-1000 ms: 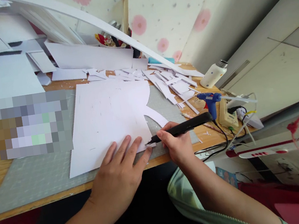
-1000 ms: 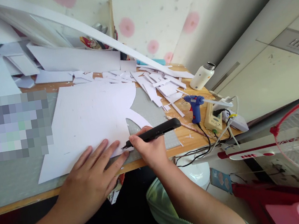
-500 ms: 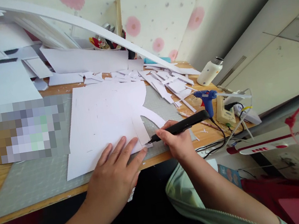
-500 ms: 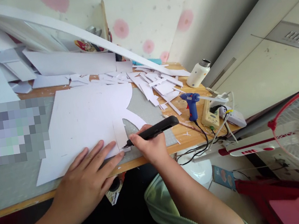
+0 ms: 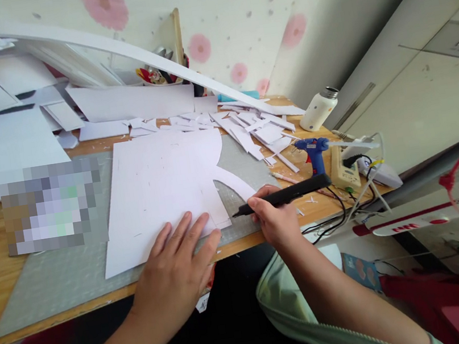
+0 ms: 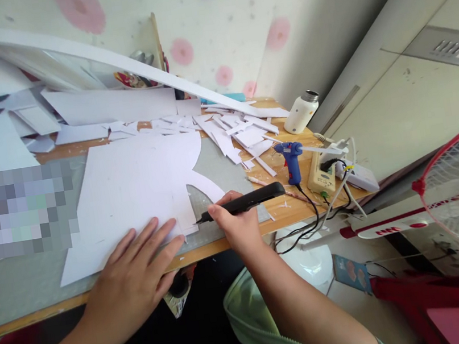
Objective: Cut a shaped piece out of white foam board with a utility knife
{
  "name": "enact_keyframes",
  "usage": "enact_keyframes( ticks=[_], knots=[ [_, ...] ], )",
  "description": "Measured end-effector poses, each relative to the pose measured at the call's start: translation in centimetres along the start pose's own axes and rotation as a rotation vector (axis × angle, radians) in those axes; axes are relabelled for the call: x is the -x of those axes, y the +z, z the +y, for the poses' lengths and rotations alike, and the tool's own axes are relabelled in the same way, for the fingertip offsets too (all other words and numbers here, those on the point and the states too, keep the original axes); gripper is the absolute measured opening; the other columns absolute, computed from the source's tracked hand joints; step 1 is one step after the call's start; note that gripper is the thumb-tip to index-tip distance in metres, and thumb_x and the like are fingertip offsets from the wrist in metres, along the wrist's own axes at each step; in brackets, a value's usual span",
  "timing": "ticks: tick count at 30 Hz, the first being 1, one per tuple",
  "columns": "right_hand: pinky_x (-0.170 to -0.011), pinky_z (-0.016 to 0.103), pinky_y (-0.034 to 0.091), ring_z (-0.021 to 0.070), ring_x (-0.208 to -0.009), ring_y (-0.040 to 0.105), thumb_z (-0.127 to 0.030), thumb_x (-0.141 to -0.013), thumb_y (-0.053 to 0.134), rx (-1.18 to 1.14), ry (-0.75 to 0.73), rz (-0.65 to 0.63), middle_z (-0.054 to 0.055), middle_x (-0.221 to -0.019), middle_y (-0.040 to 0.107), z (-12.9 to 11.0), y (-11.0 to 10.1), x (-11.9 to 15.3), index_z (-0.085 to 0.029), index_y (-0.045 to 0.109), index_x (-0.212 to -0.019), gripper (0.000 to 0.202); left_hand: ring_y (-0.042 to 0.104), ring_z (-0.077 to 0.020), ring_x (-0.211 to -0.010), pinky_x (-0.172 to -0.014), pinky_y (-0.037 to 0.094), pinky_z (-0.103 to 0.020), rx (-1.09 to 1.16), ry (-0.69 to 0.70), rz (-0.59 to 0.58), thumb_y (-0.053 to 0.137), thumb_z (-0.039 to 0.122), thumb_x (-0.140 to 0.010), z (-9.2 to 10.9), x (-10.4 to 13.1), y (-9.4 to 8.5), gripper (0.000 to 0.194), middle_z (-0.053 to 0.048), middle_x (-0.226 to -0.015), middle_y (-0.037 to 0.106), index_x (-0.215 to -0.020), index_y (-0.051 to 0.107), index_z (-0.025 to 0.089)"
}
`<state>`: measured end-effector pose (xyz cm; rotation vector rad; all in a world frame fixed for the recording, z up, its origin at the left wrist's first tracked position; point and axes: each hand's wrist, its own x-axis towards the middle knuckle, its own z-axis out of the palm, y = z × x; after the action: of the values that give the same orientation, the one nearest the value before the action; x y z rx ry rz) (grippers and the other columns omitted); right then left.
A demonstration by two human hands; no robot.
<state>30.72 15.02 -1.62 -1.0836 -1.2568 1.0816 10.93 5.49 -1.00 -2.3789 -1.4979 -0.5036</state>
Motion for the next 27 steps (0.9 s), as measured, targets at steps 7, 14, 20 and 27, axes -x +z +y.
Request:
enact_keyframes(
  ticks=[7,14,20,27],
  knots=[
    [-0.046,0.024,0.032,0.0102,-0.047,0.044,-0.036,-0.069,0.075,-0.016,-0.010,-0.036,-0.005,-0.051,0.052,-0.5,0.1,0.1,-0.018,0.062,-0.059,0.024,0.047,-0.0318,-0.133,-0.108,0.036,-0.052,0.011,-0.022,-0.011,0.050,0.025,-0.090,0.1,-0.1,0.1,0.038,-0.005,-0.144,0.053,-0.127,0.059,0.024],
    [-0.044,0.023,0.031,0.0100,-0.046,0.044,-0.034,-0.068,0.075,-0.063,0.010,-0.062,-0.005,-0.051,0.051,-0.4,-0.1,0.1,-0.018,0.061,-0.059,0.023,0.048,-0.0302,-0.131,-0.108,0.035,-0.050,0.016,-0.030,0.000,0.045,0.026,-0.093,0.1,-0.1,0.1,0.043,-0.004,-0.143,0.054,-0.135,0.053,0.021],
    [-0.043,0.022,0.032,0.0093,-0.045,0.044,-0.032,-0.065,0.075,-0.074,0.047,-0.083,-0.005,-0.050,0.052,-0.3,-0.4,0.1,-0.018,0.062,-0.059,0.020,0.047,-0.0304,-0.132,-0.108,0.036,-0.052,0.022,-0.046,-0.012,0.048,0.027,-0.091,0.1,-0.1,0.1,0.043,-0.003,-0.143,0.053,-0.133,0.055,0.024],
    [-0.036,0.021,0.028,0.0088,-0.036,0.042,-0.031,-0.059,0.073,-0.281,0.123,0.005,-0.006,-0.040,0.050,-1.3,0.2,0.1,-0.018,0.060,-0.054,0.019,0.054,-0.0325,-0.126,-0.099,0.046,-0.054,-0.012,-0.022,-0.028,0.048,0.023,-0.090,0.0,-0.7,-0.6,0.041,-0.004,-0.137,0.059,-0.127,0.060,0.034]
  ],
)
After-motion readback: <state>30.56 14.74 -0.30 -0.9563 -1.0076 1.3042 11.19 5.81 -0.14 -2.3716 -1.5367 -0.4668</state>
